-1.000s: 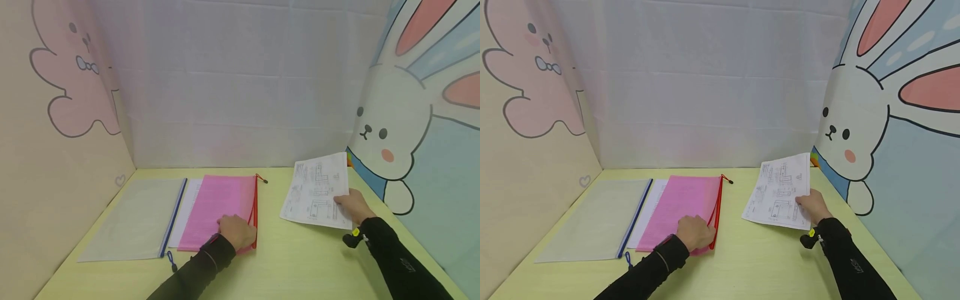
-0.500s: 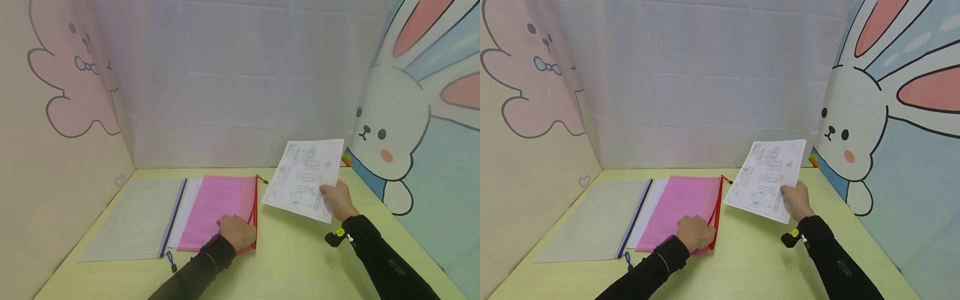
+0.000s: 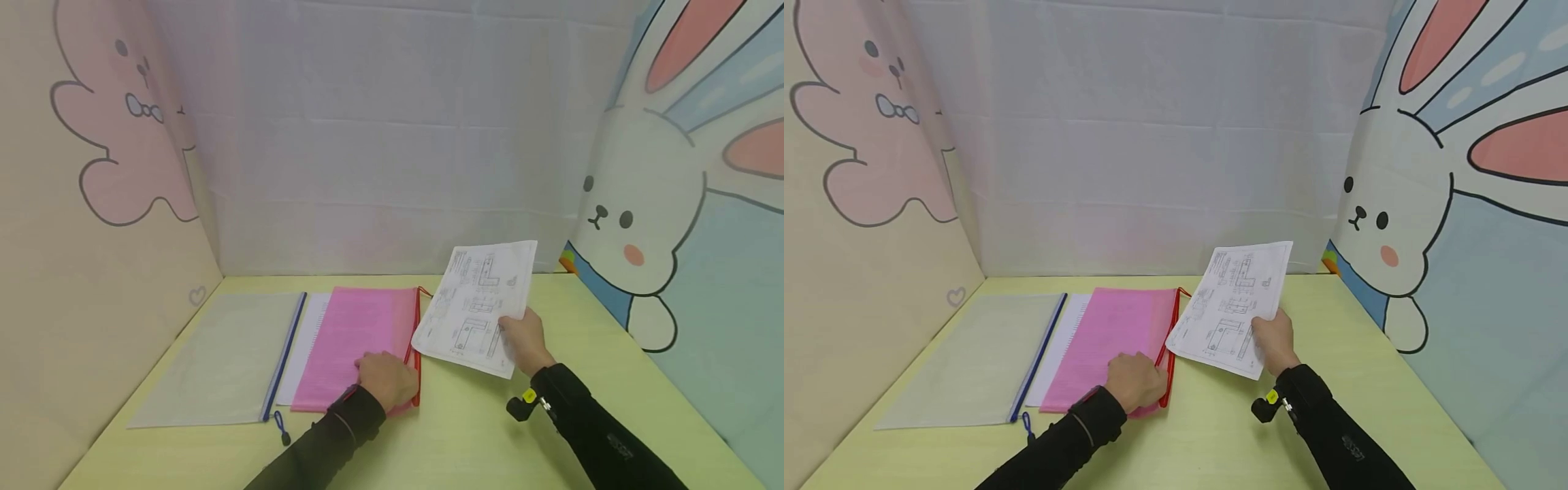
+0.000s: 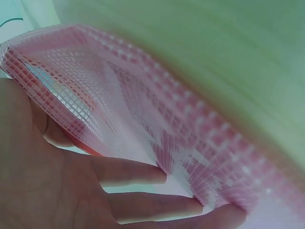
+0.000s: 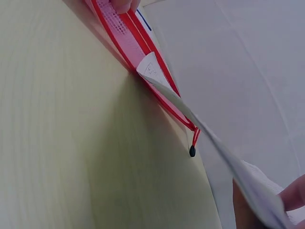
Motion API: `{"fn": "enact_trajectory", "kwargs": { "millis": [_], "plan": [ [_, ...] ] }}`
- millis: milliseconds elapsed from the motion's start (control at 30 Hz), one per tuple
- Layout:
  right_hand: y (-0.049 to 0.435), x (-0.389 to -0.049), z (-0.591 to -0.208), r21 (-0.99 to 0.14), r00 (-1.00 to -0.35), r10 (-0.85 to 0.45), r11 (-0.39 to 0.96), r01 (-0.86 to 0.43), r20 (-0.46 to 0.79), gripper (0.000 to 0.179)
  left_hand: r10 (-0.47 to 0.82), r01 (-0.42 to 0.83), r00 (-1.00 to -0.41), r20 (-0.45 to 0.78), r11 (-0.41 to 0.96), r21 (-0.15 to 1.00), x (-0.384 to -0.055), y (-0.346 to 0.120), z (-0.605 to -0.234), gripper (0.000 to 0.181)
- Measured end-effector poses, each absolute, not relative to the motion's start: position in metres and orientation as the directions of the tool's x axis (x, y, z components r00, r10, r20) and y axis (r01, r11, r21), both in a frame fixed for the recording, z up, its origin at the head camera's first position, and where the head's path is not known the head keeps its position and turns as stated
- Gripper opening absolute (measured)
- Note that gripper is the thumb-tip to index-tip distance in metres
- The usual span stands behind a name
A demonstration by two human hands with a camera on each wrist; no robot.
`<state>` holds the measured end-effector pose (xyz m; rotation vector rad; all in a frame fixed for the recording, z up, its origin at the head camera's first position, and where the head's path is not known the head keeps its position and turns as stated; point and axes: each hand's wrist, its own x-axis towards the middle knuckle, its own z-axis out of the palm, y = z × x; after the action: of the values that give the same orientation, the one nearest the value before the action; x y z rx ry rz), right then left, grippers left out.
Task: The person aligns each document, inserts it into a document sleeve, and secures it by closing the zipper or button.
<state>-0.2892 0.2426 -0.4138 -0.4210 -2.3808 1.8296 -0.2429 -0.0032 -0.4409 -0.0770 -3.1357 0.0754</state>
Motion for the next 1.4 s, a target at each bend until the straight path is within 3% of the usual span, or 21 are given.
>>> {"fn": "enact_trajectory", "kwargs": {
  "millis": [533,1033,1400],
  "plan": [
    [0.245,-0.291,-0.421,-0.935,-0.943,0.332,0.326,0.140,-0.025,0.054,0.031,0.030,-1.000,0.005,0.999,-0.041,-0.241,-0.006,-0.437,0.056],
    [0.233,-0.275,-0.419,-0.947,-0.978,0.167,0.275,0.167,-0.124,0.057,0.076,0.069,-0.994,0.081,0.994,-0.087,-0.237,-0.008,-0.436,0.053],
    [0.233,-0.258,-0.421,-0.956,-0.985,0.087,0.240,0.168,-0.151,0.054,0.092,0.089,-0.995,0.044,0.994,-0.055,-0.238,-0.008,-0.436,0.053]
  ]
}}
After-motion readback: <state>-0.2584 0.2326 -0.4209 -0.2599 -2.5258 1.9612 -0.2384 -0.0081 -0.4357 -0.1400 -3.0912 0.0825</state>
